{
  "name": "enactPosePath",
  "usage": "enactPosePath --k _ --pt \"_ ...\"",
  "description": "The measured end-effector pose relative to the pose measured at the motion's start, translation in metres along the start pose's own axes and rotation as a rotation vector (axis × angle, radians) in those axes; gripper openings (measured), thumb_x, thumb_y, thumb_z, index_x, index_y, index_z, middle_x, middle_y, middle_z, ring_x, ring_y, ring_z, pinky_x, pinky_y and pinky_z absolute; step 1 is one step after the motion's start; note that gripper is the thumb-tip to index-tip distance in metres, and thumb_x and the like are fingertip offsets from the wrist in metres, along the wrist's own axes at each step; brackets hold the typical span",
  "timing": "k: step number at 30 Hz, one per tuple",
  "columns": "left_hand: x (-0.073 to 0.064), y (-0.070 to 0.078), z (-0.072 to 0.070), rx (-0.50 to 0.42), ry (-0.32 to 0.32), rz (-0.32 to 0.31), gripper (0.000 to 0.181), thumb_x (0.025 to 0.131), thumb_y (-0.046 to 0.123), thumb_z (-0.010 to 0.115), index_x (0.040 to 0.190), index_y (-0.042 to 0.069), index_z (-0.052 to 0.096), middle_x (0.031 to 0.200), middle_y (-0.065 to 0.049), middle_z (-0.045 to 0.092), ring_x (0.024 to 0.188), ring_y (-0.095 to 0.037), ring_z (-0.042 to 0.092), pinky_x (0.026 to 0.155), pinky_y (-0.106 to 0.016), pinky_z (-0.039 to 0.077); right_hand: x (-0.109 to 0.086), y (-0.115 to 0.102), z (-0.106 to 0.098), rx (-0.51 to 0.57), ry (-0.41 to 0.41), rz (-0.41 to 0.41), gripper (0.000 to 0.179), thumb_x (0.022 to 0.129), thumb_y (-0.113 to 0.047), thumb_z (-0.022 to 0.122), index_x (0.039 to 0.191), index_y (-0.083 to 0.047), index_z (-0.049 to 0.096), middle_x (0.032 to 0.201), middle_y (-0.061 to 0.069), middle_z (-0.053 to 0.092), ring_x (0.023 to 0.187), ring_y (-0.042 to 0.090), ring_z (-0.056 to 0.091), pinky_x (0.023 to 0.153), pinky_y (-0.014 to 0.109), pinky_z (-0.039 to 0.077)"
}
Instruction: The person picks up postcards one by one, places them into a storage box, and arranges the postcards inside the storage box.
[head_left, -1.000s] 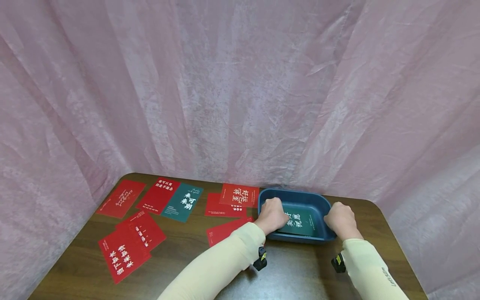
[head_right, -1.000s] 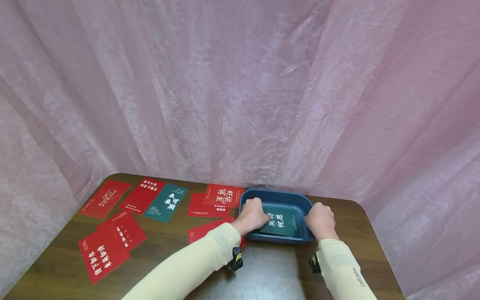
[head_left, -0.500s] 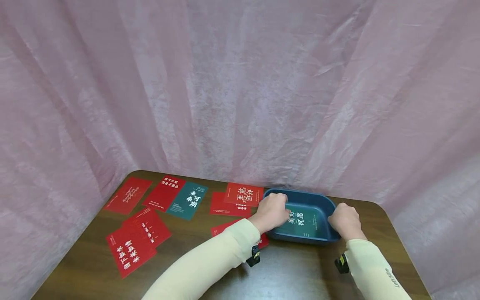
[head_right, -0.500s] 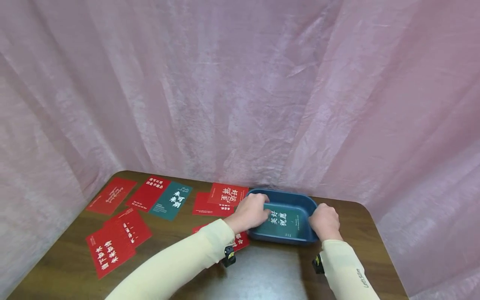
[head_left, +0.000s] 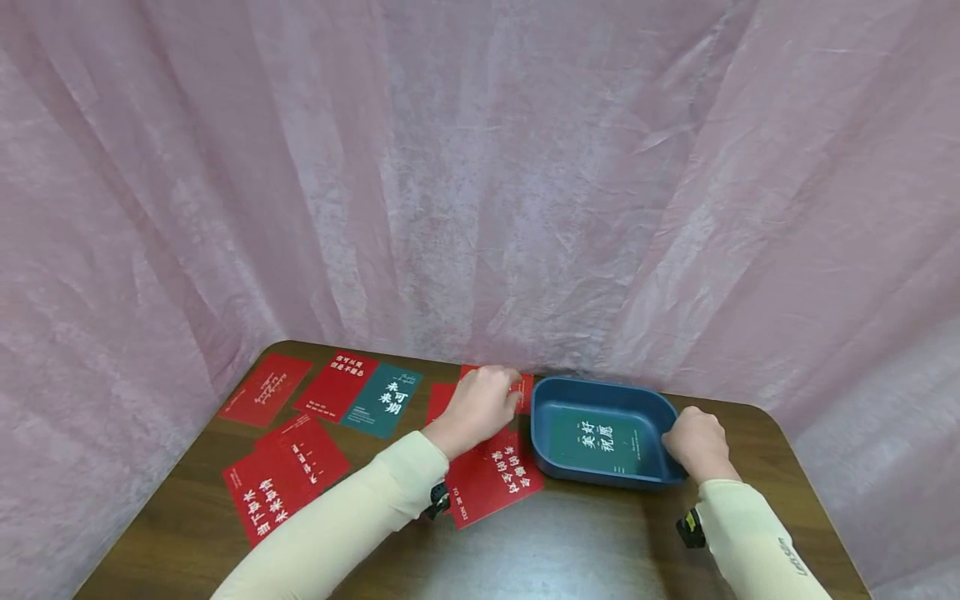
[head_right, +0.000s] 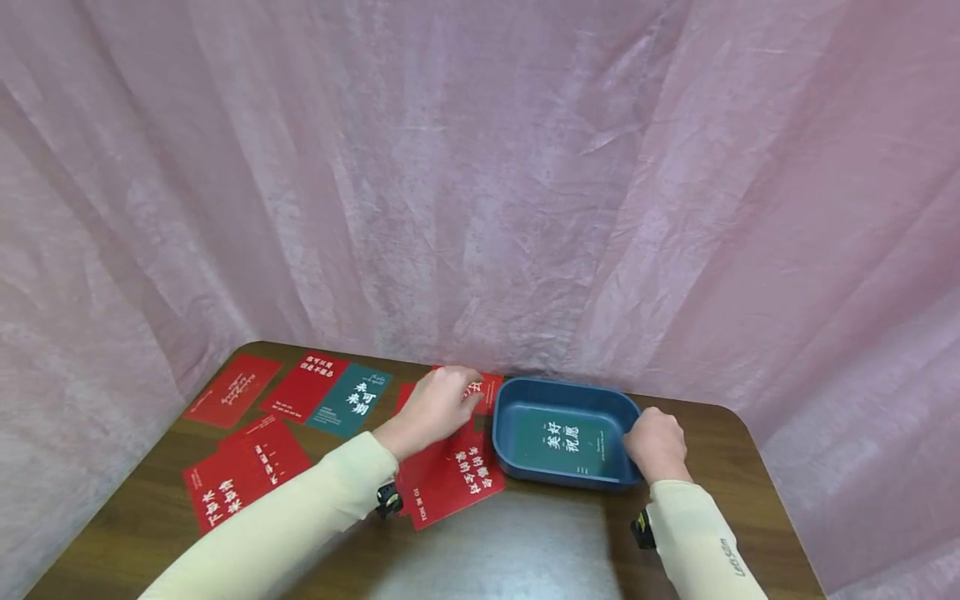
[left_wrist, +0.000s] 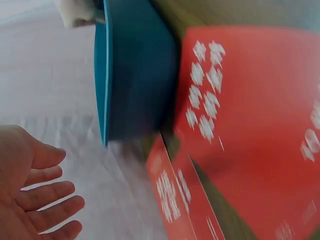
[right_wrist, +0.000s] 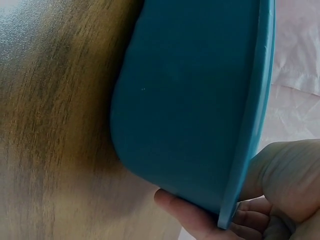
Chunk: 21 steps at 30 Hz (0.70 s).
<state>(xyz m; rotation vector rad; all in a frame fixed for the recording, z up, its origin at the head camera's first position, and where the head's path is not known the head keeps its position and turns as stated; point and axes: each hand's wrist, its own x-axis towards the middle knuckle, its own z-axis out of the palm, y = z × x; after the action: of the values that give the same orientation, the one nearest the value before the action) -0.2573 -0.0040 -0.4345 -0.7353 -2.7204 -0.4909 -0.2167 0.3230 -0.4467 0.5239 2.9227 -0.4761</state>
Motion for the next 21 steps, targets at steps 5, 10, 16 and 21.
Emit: enactPosePath --k 5,10,16,21 --pt "-0.008 -0.035 -0.01 0.059 0.031 0.012 0.018 0.083 0.016 0.066 0.101 0.015 0.068 0.092 0.002 0.07 0.084 -0.014 0.067 0.07 -0.031 0.054 0.0 0.0 0.001 0.005 -0.009 0.017 0.037 0.083 -0.014 0.058 0.104 0.017 0.053 0.083 0.028 0.06 0.065 0.031 0.056 0.05 0.038 0.049" --pt "-0.012 -0.074 -0.02 0.094 -0.08 -0.066 0.033 0.081 0.012 0.07 0.114 0.014 0.065 0.108 -0.001 0.069 0.096 -0.017 0.065 0.075 -0.033 0.055 0.0 0.001 0.0 -0.004 -0.013 0.024 0.038 0.083 -0.014 0.058 0.105 0.017 0.052 0.084 0.029 0.06 0.065 0.03 0.056 0.051 0.039 0.05" --pt "-0.011 -0.122 -0.027 0.123 -0.204 -0.132 0.042 0.08 0.01 0.072 0.121 0.014 0.061 0.117 -0.004 0.065 0.104 -0.021 0.063 0.076 -0.035 0.054 0.0 0.005 0.0 -0.008 -0.013 0.021 0.04 0.084 -0.014 0.059 0.106 0.017 0.051 0.085 0.029 0.059 0.065 0.03 0.056 0.051 0.039 0.05" --pt "-0.012 -0.151 -0.026 0.121 -0.283 -0.14 0.05 0.079 0.012 0.074 0.126 0.01 0.057 0.123 -0.008 0.062 0.111 -0.025 0.059 0.089 -0.04 0.05 -0.001 0.008 -0.002 -0.009 -0.01 0.015 0.041 0.084 -0.014 0.058 0.107 0.019 0.049 0.086 0.031 0.058 0.066 0.032 0.056 0.053 0.041 0.052"
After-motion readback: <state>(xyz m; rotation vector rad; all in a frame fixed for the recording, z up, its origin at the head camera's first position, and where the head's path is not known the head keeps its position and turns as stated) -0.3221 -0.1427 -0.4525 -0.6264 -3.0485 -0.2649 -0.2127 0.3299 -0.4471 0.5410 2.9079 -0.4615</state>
